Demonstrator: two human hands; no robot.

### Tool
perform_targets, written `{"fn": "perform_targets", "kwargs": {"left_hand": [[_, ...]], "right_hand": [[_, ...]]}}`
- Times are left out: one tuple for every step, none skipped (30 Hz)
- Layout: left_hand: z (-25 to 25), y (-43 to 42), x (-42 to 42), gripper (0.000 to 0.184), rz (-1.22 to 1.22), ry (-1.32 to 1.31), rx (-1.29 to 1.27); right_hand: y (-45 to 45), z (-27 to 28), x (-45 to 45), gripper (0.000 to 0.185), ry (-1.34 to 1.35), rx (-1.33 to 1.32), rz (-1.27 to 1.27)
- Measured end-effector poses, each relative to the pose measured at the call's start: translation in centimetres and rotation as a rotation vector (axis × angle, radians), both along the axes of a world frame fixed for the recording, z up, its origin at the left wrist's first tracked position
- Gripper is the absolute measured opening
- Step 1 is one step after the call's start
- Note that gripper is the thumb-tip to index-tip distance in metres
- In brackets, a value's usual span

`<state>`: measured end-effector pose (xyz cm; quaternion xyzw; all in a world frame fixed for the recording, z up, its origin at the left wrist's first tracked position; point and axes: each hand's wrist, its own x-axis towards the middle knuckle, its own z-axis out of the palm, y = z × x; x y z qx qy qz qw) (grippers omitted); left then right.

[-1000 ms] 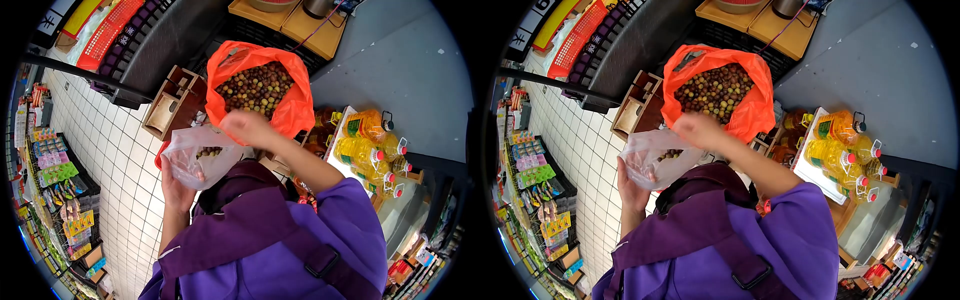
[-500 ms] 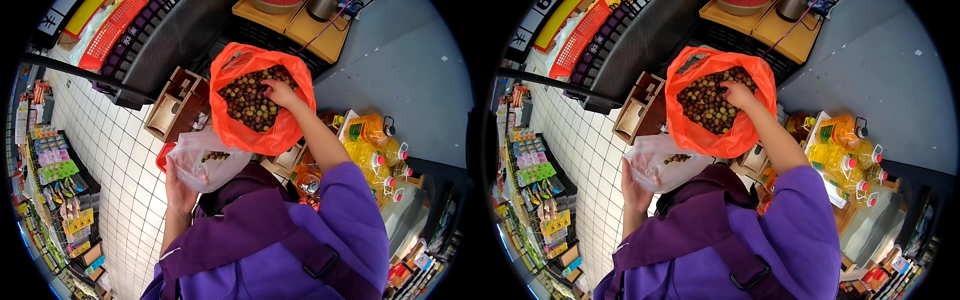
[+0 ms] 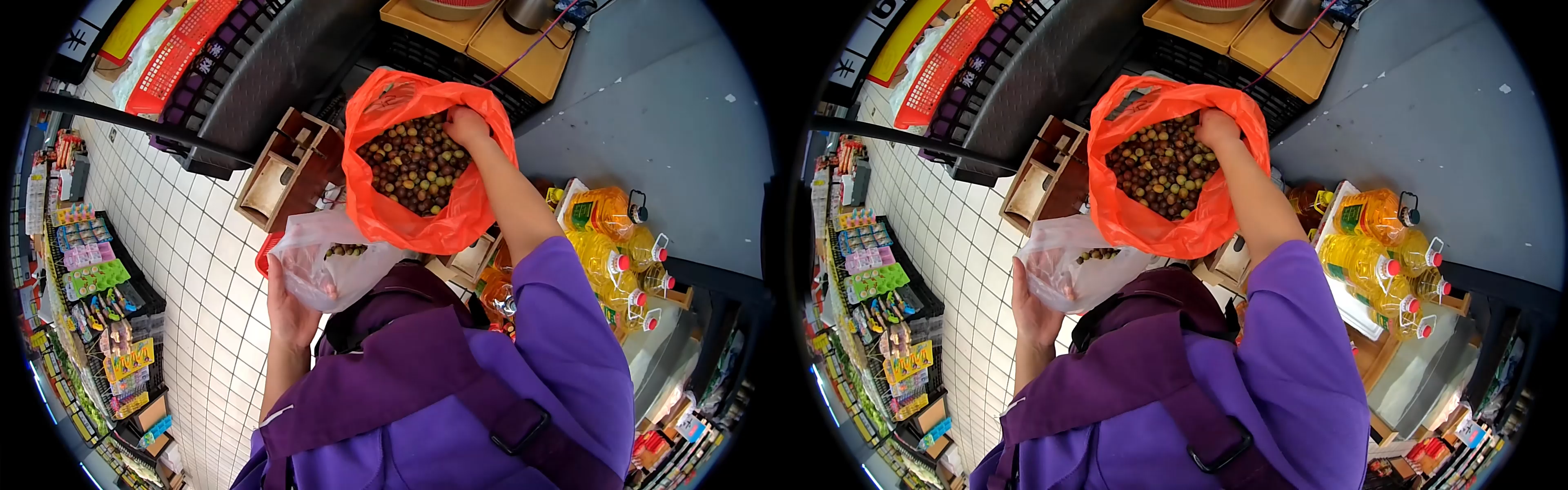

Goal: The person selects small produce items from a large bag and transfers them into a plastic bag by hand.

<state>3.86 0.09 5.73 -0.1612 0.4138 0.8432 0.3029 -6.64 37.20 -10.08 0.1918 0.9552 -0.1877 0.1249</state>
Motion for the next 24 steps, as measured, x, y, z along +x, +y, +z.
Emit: {"fn": "perform_targets", "kwargs": {"left_hand": [[0.0, -0.1, 0.0, 0.055, 0.001, 0.002, -0.011], [-0.1, -0.2, 0.0, 0.055, 0.003, 0.004, -0.021], [-0.2, -0.3, -0.1, 0.055, 0.005, 0.005, -0.016], [-0.4, -0.4, -0.1, 0.055, 0.007, -0.002, -0.004], [-0.5, -0.5, 0.0, 0.055, 0.007, -0.009, 0.006], [-0.5, -0.4, 0.0, 0.055, 0.007, -0.010, 0.007], [-0.5, -0.2, -0.1, 0.056, 0.008, -0.014, 0.000], [-0.4, -0.1, -0.1, 0.056, 0.009, -0.017, -0.007], [-0.4, 0.1, -0.1, 0.056, 0.007, -0.017, -0.008], [-0.3, 0.2, -0.1, 0.056, 0.002, -0.013, -0.009], [-0.3, 0.2, -0.1, 0.056, -0.005, -0.010, -0.011], [-0.3, 0.2, -0.1, 0.056, -0.007, -0.011, -0.014], [-0.4, 0.1, -0.1, 0.056, -0.010, -0.012, -0.007], [-0.5, 0.1, -0.1, 0.056, -0.012, -0.012, 0.003], [-0.4, 0.0, -0.2, 0.056, -0.013, -0.013, 0.004], [-0.3, -0.1, -0.2, 0.056, -0.016, -0.007, 0.015], [-0.3, -0.2, -0.1, 0.056, -0.017, -0.002, 0.026], [-0.4, -0.3, -0.1, 0.056, -0.014, -0.004, 0.029], [-0.6, -0.4, -0.2, 0.055, -0.019, 0.003, 0.033], [-0.8, -0.3, -0.3, 0.055, -0.025, 0.011, 0.038], [-0.7, -0.2, -0.3, 0.055, -0.026, 0.011, 0.040], [-0.6, 0.0, -0.4, 0.056, -0.018, -0.011, 0.031], [-0.5, 0.1, -0.4, 0.056, -0.009, -0.033, 0.022], [-0.5, 0.1, -0.4, 0.056, -0.010, -0.033, 0.023]], "right_hand": [[0.4, -0.2, 0.2, 0.019, 0.001, 0.001, 0.001], [0.9, -0.5, 0.7, 0.019, 0.068, -0.084, 0.026], [1.1, -0.6, 1.0, 0.018, 0.134, -0.166, 0.052], [0.6, 0.5, 1.4, 0.018, 0.132, -0.163, 0.053], [-0.1, 1.6, 1.9, 0.019, 0.163, -0.137, 0.107], [-0.7, 2.3, 2.0, 0.020, 0.196, -0.112, 0.160], [-1.2, 1.8, 1.8, 0.020, 0.195, -0.112, 0.158], [-1.8, 0.9, 1.5, 0.021, 0.158, -0.037, 0.186], [-2.5, 0.6, 1.0, 0.021, 0.121, 0.038, 0.215], [-3.1, 0.5, 0.4, 0.025, 0.012, 0.055, 0.188], [-3.2, 0.5, 0.3, 0.025, 0.012, 0.052, 0.185], [-3.4, 1.1, 0.3, 0.025, -0.007, 0.022, 0.189], [-3.5, 1.5, 0.3, 0.025, -0.026, -0.006, 0.192], [-3.2, 2.0, 0.5, 0.025, -0.026, -0.007, 0.190], [-2.6, 2.4, 0.9, 0.023, -0.013, -0.418, -0.029], [-1.9, 2.7, 1.5, 0.022, 0.001, -0.825, -0.253], [-1.1, 2.8, 2.3, 0.022, -0.001, -0.820, -0.250], [-0.3, 2.9, 3.4, 0.021, 0.097, -1.221, -0.365], [0.1, 3.0, 4.3, 0.020, 0.204, -1.620, -0.482], [0.3, 3.1, 4.9, 0.020, 0.205, -1.617, -0.483], [0.4, 3.3, 5.4, 0.019, 0.192, -1.641, -0.441], [0.3, 3.4, 5.7, 0.019, 0.178, -1.665, -0.397], [-0.1, 3.6, 5.9, 0.019, 0.179, -1.665, -0.398], [-0.8, 4.0, 5.9, 0.019, 0.078, -1.276, -0.277]]}}
